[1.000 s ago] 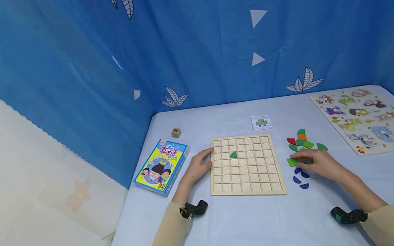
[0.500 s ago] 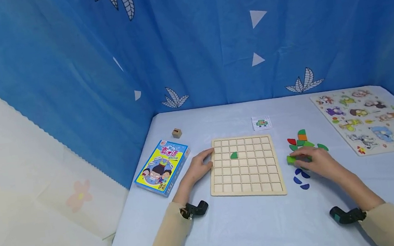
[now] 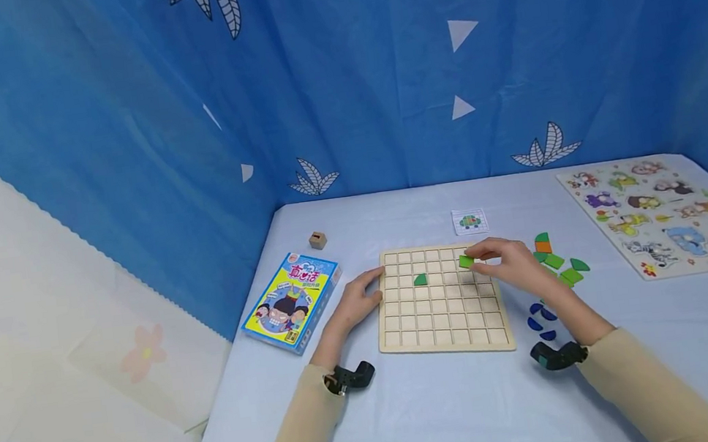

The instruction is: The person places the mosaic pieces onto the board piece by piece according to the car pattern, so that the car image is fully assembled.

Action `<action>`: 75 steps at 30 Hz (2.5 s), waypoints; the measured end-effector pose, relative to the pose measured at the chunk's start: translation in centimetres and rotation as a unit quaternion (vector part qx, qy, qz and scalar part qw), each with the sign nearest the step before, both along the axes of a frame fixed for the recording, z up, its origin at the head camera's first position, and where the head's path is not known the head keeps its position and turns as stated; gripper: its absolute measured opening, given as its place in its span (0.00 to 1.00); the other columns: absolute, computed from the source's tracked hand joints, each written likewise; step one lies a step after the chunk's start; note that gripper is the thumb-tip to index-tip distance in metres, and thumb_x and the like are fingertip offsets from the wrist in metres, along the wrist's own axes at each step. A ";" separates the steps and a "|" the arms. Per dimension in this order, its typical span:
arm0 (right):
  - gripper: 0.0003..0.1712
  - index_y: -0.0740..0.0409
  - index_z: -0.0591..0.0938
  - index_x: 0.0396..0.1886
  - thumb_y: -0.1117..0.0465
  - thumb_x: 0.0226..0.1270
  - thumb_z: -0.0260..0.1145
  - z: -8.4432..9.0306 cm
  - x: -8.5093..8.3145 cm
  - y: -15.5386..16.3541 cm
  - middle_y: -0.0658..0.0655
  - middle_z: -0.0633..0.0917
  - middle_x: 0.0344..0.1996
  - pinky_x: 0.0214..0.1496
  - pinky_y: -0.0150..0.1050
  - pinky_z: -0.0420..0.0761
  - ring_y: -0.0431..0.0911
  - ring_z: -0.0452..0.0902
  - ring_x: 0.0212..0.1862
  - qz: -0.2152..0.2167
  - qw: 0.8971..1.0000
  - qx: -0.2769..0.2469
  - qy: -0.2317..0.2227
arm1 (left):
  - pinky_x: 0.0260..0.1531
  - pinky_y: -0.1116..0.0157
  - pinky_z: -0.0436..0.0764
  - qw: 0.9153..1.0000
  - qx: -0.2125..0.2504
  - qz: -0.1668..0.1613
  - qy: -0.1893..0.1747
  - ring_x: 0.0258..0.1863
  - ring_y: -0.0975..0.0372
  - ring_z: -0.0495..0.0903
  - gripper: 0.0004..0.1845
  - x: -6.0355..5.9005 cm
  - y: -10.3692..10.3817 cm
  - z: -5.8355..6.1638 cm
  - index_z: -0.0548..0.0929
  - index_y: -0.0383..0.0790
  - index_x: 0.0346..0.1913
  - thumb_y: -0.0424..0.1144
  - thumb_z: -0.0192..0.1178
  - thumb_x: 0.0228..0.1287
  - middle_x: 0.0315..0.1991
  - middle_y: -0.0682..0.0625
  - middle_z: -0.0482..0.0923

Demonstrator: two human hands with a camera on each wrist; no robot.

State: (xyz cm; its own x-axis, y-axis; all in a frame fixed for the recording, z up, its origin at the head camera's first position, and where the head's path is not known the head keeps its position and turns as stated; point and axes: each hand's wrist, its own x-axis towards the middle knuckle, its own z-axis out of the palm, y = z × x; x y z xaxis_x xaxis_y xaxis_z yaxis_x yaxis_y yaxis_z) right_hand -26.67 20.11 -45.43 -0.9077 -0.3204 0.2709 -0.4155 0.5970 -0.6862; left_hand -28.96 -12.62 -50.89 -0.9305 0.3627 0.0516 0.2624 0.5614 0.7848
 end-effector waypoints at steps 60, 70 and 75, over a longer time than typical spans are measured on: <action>0.17 0.66 0.79 0.54 0.65 0.68 0.59 -2.8 0.7 11.1 0.69 0.79 0.50 0.46 0.58 0.79 0.64 0.74 0.50 -0.146 0.987 0.063 -0.007 | 0.66 0.61 0.61 1.000 -0.005 -0.008 0.005 0.68 0.57 0.60 0.28 -0.2 -0.1 0.1 0.67 0.40 0.68 0.29 0.55 0.64 0.67 0.46 0.65; 0.19 0.73 0.76 0.54 0.73 0.63 0.59 -2.9 3.5 13.7 0.76 0.75 0.51 0.48 0.63 0.74 0.70 0.71 0.51 -0.166 0.980 0.096 -0.049 | 0.66 0.60 0.61 1.000 -0.006 -0.003 0.008 0.67 0.56 0.60 0.28 -0.1 -0.1 0.0 0.67 0.40 0.68 0.29 0.54 0.64 0.67 0.46 0.65; 0.18 0.73 0.77 0.52 0.73 0.60 0.61 -3.8 3.9 13.9 0.76 0.76 0.50 0.48 0.63 0.73 0.69 0.71 0.50 -0.174 0.980 0.096 -0.031 | 0.66 0.61 0.61 1.000 -0.009 -0.001 0.003 0.67 0.57 0.60 0.28 0.0 -0.1 0.0 0.67 0.41 0.68 0.30 0.54 0.64 0.67 0.46 0.65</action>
